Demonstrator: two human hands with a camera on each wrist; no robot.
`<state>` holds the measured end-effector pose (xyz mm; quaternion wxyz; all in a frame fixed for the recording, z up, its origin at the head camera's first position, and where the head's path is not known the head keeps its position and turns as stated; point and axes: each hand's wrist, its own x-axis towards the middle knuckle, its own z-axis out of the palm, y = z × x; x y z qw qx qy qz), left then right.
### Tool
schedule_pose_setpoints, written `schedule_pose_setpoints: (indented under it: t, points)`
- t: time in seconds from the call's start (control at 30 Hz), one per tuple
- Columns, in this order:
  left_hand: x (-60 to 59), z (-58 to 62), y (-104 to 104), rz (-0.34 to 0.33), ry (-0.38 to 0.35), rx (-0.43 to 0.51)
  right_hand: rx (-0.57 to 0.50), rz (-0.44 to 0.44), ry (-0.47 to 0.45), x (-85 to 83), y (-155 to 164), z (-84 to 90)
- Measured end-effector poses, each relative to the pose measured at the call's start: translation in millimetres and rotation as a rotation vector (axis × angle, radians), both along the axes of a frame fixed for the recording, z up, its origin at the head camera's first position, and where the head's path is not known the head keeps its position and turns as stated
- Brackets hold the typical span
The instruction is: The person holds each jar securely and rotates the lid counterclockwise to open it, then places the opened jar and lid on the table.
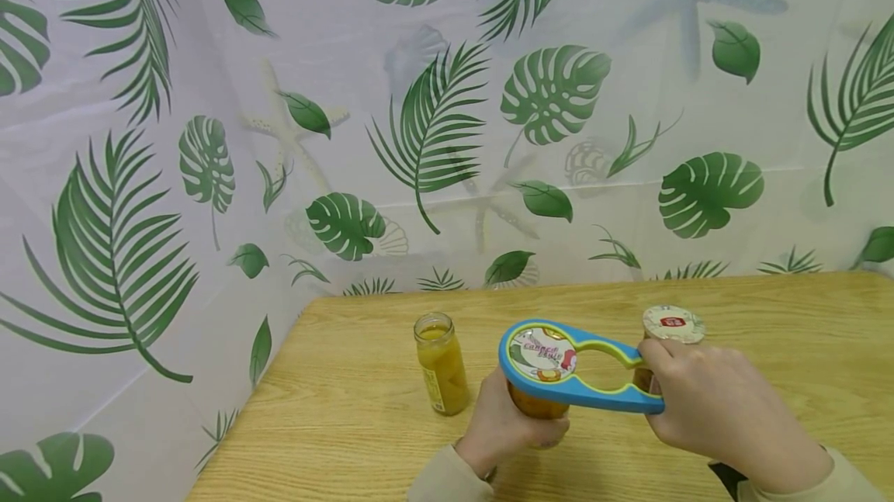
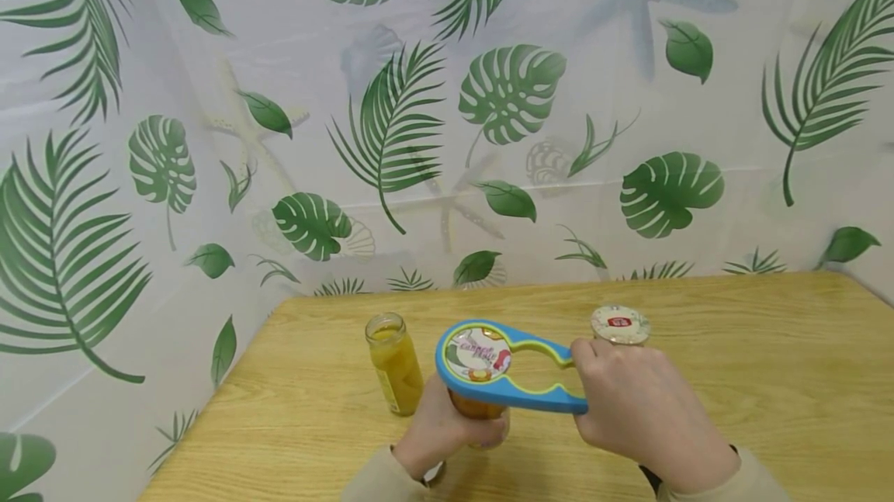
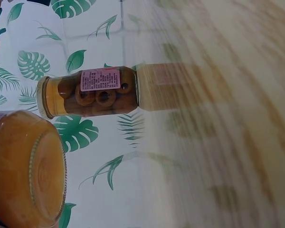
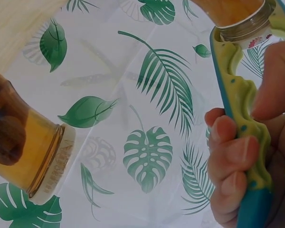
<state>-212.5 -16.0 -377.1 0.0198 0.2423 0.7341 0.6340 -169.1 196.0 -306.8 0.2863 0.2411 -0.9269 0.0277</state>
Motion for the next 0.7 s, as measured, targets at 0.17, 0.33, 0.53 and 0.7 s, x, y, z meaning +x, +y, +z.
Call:
schedule_pose_setpoints:
  t: [0.17, 0.33, 0.53, 0.7]
  points:
    - [-0.7, -0.4, -0.4, -0.014, 0.006, 0.013, 0.005, 0.001, -0.001, 0.0, 0.3, -0.2]
    - [-1.1, -0.8, -0.6, -0.028, 0.003, 0.021, 0.008, -0.003, -0.007, 0.3, -0.1, 0.4]
    - [-2.1, -2.0, -0.7, -0.052, -0.011, 0.039, 0.009, 0.005, -0.007, 0.2, 0.2, -0.2]
    - [-2.6, -3.2, -1.7, -0.059, -0.042, 0.041, 0.007, 0.007, 0.002, 0.1, 0.2, -0.3]
